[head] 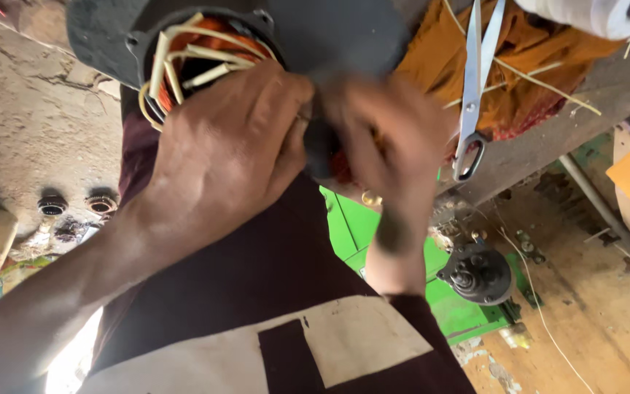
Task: The person strips insulation from white wires using shears, twists the exposed copper strands, and inserts them into a cylindrical component with orange windings. The person repeats this process for multiple wires, cutting excess insulation and arranging the wires within the component.
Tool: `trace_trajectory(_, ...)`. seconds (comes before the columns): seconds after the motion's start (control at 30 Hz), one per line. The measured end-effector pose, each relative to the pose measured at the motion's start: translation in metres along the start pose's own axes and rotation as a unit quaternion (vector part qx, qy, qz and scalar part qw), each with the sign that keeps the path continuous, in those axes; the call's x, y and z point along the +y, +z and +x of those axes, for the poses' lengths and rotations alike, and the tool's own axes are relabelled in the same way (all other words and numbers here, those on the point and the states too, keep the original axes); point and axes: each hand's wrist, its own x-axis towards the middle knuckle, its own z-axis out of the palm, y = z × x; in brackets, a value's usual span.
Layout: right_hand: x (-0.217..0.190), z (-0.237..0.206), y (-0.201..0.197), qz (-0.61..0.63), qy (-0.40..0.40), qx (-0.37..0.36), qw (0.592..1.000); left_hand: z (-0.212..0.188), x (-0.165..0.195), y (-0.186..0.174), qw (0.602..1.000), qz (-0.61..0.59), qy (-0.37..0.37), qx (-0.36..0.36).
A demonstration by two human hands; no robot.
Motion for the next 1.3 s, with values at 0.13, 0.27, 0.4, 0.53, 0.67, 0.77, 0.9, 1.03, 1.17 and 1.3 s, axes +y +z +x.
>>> trace_trajectory(0.13, 0.019, -0.004, 0.009, 0.076, 0.031, -0.051, 0.995, 0.005, 0.000, -0.001, 0.999, -0.010, -0.029, -0.014)
trace_trajectory(0.27, 0.004, -0.031, 0.013, 0.103, 0.138, -0.032, 0.985, 0.003, 0.001, -0.002, 0.997, -0.058, -0.054, -0.020)
trace_trajectory(0.4, 0.013, -0.048, 0.011, 0.111, 0.134, -0.016, 0.985, -0.004, -0.002, -0.001, 0.998, -0.068, -0.019, 0.000)
trace_trajectory(0.53, 0.014, -0.057, 0.015, 0.027, 0.094, -0.015, 0.995, -0.006, -0.003, 0.002, 0.998, -0.054, -0.037, -0.011)
trace_trajectory(0.67, -0.012, -0.037, 0.010, -0.106, -0.027, 0.028, 0.994, -0.003, -0.002, 0.004, 1.000, -0.015, -0.017, 0.009)
trace_trajectory(0.77, -0.013, 0.006, 0.002, -0.203, -0.028, 0.014, 0.979, -0.001, -0.003, 0.004, 1.000, -0.002, 0.012, 0.018)
trace_trajectory(0.9, -0.001, 0.022, 0.011, -0.004, -0.009, -0.037, 0.999, 0.001, -0.005, 0.004, 1.000, -0.018, -0.003, 0.011)
trace_trajectory(1.03, -0.004, -0.021, 0.007, 0.045, 0.012, -0.023, 0.999, 0.000, -0.005, 0.004, 1.000, -0.010, 0.005, 0.026)
trace_trajectory(1.17, 0.007, -0.017, 0.002, 0.000, 0.025, -0.011, 1.000, -0.004, -0.006, 0.004, 0.999, -0.005, 0.027, 0.018)
trace_trajectory(1.3, 0.005, 0.003, 0.014, 0.101, 0.069, -0.052, 0.991, -0.003, -0.010, 0.012, 1.000, -0.022, -0.009, 0.005)
